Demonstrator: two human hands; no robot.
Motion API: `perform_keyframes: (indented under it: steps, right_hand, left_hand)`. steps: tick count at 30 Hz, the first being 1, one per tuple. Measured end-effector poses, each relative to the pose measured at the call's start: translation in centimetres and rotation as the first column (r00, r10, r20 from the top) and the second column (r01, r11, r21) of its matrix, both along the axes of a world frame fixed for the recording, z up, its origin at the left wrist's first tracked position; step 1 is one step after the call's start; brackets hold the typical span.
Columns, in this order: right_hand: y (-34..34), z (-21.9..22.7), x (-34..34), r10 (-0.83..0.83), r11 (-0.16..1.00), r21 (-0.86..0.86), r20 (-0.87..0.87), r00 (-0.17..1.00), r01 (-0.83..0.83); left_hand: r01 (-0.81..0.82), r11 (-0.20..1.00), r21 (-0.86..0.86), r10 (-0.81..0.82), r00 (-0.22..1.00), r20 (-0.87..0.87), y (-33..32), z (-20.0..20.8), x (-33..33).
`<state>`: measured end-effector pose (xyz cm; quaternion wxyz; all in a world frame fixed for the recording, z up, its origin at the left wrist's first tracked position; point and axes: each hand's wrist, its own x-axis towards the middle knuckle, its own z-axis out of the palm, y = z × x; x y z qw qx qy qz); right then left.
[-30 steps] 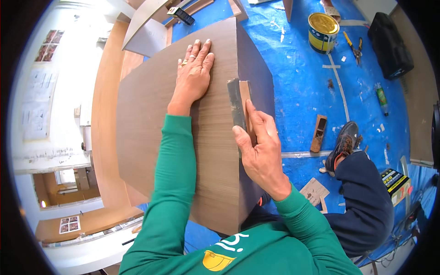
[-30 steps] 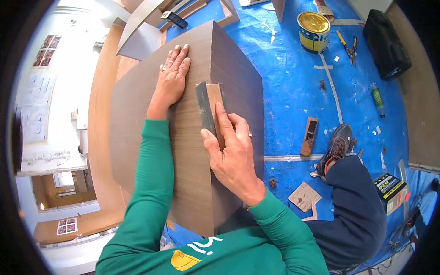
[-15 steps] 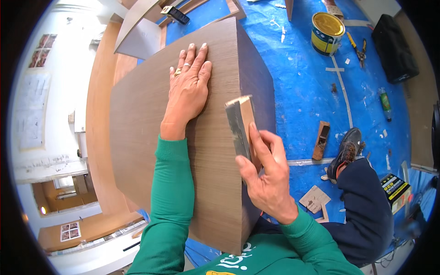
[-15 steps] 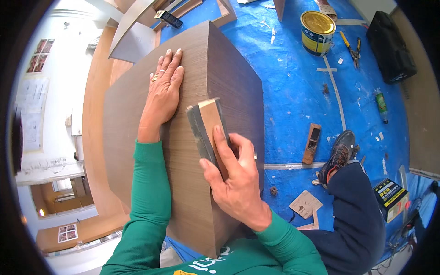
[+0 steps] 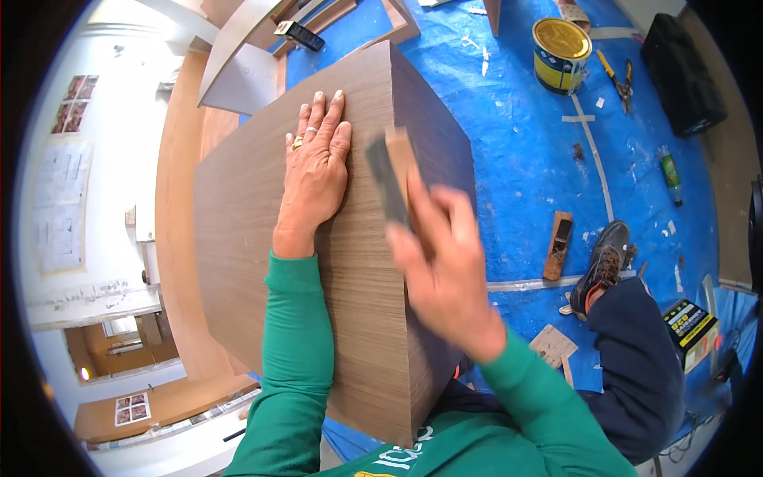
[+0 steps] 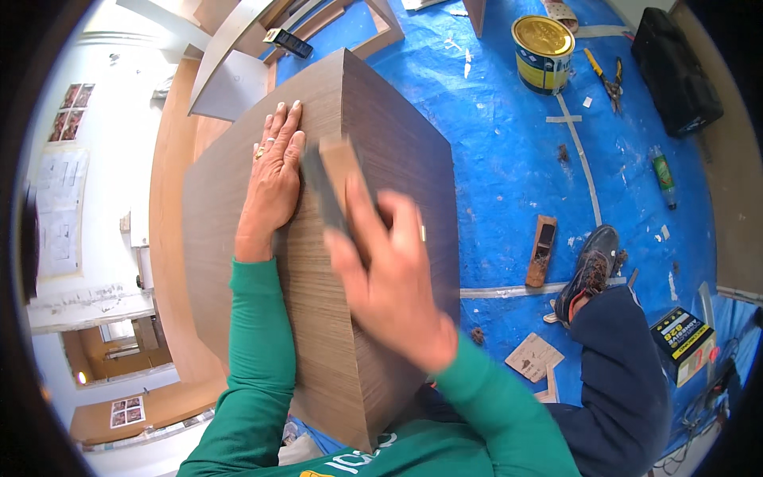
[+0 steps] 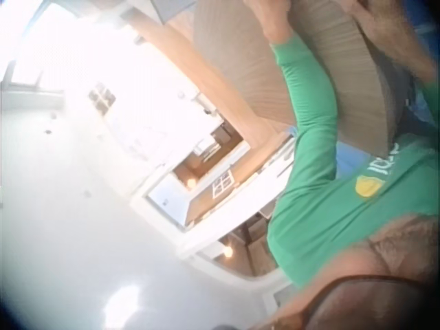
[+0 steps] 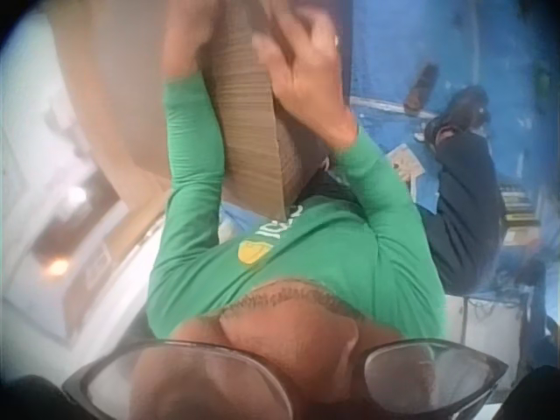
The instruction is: The person shaves the edges of a wooden cabinet piece using a small plane and a scraper tool, then sands the corner.
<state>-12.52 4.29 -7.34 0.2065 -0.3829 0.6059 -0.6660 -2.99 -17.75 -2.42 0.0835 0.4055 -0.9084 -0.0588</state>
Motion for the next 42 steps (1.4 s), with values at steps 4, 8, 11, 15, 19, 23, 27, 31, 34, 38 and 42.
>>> perform_keyframes:
  steps: [4, 8, 11, 15, 19, 23, 27, 31, 34, 38, 42]
  right_hand:
    - [-8.5, -0.6, -5.1, -0.058, 0.998, -0.014, 0.059, 0.997, 0.059]
    - [1.9, -0.4, 1.9, 0.020, 1.000, -0.017, -0.021, 1.000, -0.021]
    - [3.4, -0.2, 2.5, 0.021, 1.000, -0.009, 0.030, 0.999, -0.021]
    - [-7.6, -0.6, -5.2, -0.063, 0.998, 0.000, -0.002, 0.998, 0.063]
    - [-1.6, -0.5, -0.1, 0.026, 1.000, -0.014, 0.045, 0.999, -0.025]
    - [3.6, -0.5, 2.7, 0.009, 0.999, -0.032, -0.014, 1.000, -0.010]
    - [-8.2, -0.4, -4.7, -0.075, 0.997, 0.013, 0.034, 0.997, 0.075]
    - [-8.2, -0.2, -4.4, -0.004, 0.999, 0.037, 0.008, 1.000, 0.004]
    - [-1.6, -0.8, -0.2, -0.007, 0.998, -0.057, -0.025, 1.000, 0.006]
    - [-9.3, 0.3, -5.2, -0.036, 0.998, 0.055, -0.009, 0.999, 0.037]
    - [-15.3, -0.8, -9.4, -0.019, 1.000, 0.018, 0.040, 0.999, 0.018]
  left_hand:
    - [-0.001, 1.000, 0.023, 0.001, 1.000, -0.007, 0.2, 0.1, -0.3]
    - [-0.026, 1.000, 0.008, 0.025, 0.999, 0.025, 0.0, 0.2, 0.8]
    - [-0.016, 1.000, 0.004, 0.016, 1.000, 0.024, 0.3, 0.0, -0.1]
    - [-0.019, 0.999, 0.028, 0.019, 1.000, 0.006, 0.7, 0.2, -1.0]
    - [-0.049, 0.999, 0.024, 0.048, 0.998, 0.026, 0.1, 0.3, 0.6]
    - [-0.027, 1.000, 0.010, 0.027, 1.000, 0.013, 0.6, -0.2, -0.2]
    - [-0.013, 1.000, -0.005, 0.013, 1.000, 0.015, 0.5, 0.5, -0.6]
    - [-0.026, 1.000, -0.009, 0.026, 0.999, 0.024, 0.4, 0.0, 0.5]
    - [-0.020, 1.000, -0.013, 0.021, 0.999, 0.030, 1.0, 0.1, 0.3]
    - [-0.038, 0.999, -0.009, 0.038, 0.999, 0.006, 0.7, 0.2, 0.0]
    - [-0.028, 1.000, -0.011, 0.027, 1.000, -0.013, 0.9, 0.0, -0.3]
